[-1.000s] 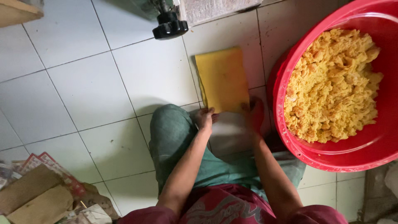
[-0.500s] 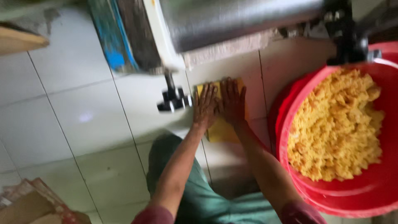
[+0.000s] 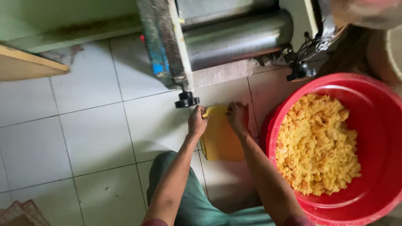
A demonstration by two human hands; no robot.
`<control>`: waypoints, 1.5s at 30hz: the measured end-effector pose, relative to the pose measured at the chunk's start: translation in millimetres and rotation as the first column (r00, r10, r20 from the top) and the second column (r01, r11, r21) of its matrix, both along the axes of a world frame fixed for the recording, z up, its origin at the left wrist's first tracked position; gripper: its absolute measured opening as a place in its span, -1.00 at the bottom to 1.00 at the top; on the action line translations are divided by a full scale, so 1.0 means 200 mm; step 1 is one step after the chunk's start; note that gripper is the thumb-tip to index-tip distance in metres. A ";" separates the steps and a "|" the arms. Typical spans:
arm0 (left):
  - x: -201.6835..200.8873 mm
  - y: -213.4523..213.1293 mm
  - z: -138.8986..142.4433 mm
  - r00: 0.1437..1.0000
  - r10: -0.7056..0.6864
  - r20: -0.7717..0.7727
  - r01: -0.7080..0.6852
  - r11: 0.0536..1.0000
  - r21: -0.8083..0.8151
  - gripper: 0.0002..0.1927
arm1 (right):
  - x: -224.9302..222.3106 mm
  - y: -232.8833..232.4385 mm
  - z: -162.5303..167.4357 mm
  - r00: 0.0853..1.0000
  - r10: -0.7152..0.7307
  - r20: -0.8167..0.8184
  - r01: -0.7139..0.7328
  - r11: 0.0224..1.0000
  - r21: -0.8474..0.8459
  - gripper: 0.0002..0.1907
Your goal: The person sits on the floor and feeds yellow dough through a manual roller machine, guiding the sheet as it passes between the rollers. They fold the flattened sheet, place it back into the machine, and repeat the rolling, with a red basin of dough pieces beside them.
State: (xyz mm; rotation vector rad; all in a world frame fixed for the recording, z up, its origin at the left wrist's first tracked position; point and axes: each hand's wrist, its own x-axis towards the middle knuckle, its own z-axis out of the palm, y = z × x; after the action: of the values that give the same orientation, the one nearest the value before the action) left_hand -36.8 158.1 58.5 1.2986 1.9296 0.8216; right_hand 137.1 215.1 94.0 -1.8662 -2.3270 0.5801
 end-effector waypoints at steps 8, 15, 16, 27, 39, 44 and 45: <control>0.15 -0.20 0.12 0.983 -0.181 -0.029 0.183 0.953 0.240 -0.76 | 0.09 -0.22 0.08 0.995 0.030 0.091 -0.061 0.931 0.359 -0.17; 0.15 -0.42 0.33 0.992 -0.120 -0.035 0.124 0.909 0.397 -0.75 | 0.12 -0.12 0.13 0.923 0.364 0.122 -0.352 0.930 -0.110 -0.77; 0.14 -0.44 0.37 0.996 -0.081 0.023 0.066 0.919 0.389 -0.76 | 0.14 -0.14 0.14 0.932 0.362 0.014 -0.359 0.928 -0.101 -0.77; 0.04 -0.25 1.30 0.946 -0.273 -0.177 0.325 0.758 0.566 -0.78 | 0.27 -0.14 1.13 0.802 0.377 -0.464 -0.267 0.920 0.285 -0.73; -0.29 0.63 1.89 0.420 0.268 -0.867 0.587 0.648 0.485 -0.86 | -0.03 0.72 1.90 0.730 0.630 0.265 -0.576 0.359 0.735 -0.83; -0.36 0.71 1.84 0.541 -0.076 -0.837 0.676 0.631 0.380 -0.72 | -0.04 0.83 1.78 0.796 0.513 0.322 -0.602 0.609 0.517 -0.64; -0.35 0.71 1.83 0.592 -0.130 -0.795 0.670 0.628 0.396 -0.62 | -0.03 0.84 1.76 0.779 0.535 0.326 -0.615 0.555 0.560 -0.69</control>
State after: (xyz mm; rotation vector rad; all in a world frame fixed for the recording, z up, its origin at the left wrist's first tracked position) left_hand -107.4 300.3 424.6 2.7850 1.6792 0.8447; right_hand 130.3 382.5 445.2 -0.8153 -2.7091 -0.3217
